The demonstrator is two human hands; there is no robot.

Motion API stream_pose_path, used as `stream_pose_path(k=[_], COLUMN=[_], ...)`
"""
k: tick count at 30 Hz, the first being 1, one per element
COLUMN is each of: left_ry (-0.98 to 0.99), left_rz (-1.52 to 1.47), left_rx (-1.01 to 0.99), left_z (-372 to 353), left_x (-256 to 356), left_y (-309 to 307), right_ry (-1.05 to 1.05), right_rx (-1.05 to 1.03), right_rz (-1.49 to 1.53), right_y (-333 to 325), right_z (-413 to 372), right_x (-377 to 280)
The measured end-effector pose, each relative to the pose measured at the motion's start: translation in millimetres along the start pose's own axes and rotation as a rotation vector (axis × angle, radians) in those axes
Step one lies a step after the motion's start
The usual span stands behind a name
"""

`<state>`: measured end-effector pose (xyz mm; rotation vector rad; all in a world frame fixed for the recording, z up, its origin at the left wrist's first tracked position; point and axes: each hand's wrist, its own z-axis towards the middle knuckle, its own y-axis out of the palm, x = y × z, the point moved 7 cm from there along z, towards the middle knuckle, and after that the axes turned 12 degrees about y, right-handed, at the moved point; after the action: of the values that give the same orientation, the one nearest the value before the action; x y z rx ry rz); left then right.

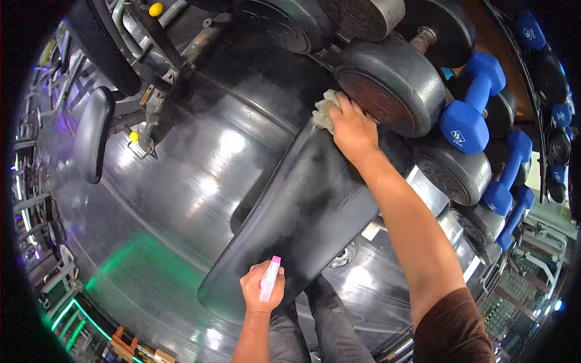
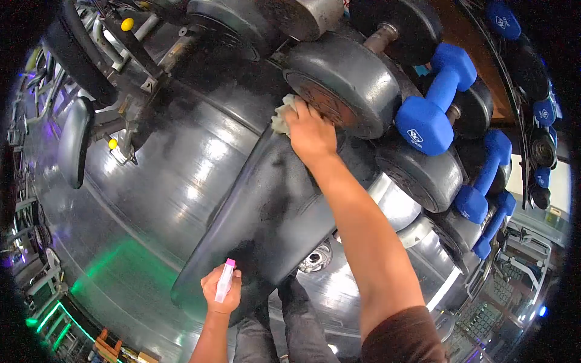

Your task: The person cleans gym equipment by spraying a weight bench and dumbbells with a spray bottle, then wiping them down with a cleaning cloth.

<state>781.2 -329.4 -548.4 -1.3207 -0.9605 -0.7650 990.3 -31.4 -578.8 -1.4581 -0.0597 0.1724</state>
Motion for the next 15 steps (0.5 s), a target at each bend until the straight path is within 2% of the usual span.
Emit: stream_pose_path(k=[2, 4, 8, 11, 15], left_ry=[0.033, 0.031, 0.020, 0.045, 0.034], left_rz=[-0.028, -0.042, -0.079, -0.039, -0.075], left_rx=[0.016, 0.021, 0.051, 0.018, 0.024], left_z=[-2.3, -3.0, 7.6, 4.4, 5.0], left_x=[0.9, 1.0, 0.9, -0.3, -2.2], left_y=[1.2, -2.2, -11.6, -11.4, -10.4], right_ry=[0.064, 0.220, 0.625, 0.551, 0.075], right_rx=[-0.018, -0.115, -0.294, -0.185, -0.148], right_rz=[-0.016, -0.016, 0.051, 0.138, 0.117], right_y=[10.2, 0.3, -6.9, -9.6, -12.3], right_z=[-17.9, -52.3, -142.3, -131.3, -40.8], right_x=[10.8, 28.3, 77.7, 67.2, -35.0])
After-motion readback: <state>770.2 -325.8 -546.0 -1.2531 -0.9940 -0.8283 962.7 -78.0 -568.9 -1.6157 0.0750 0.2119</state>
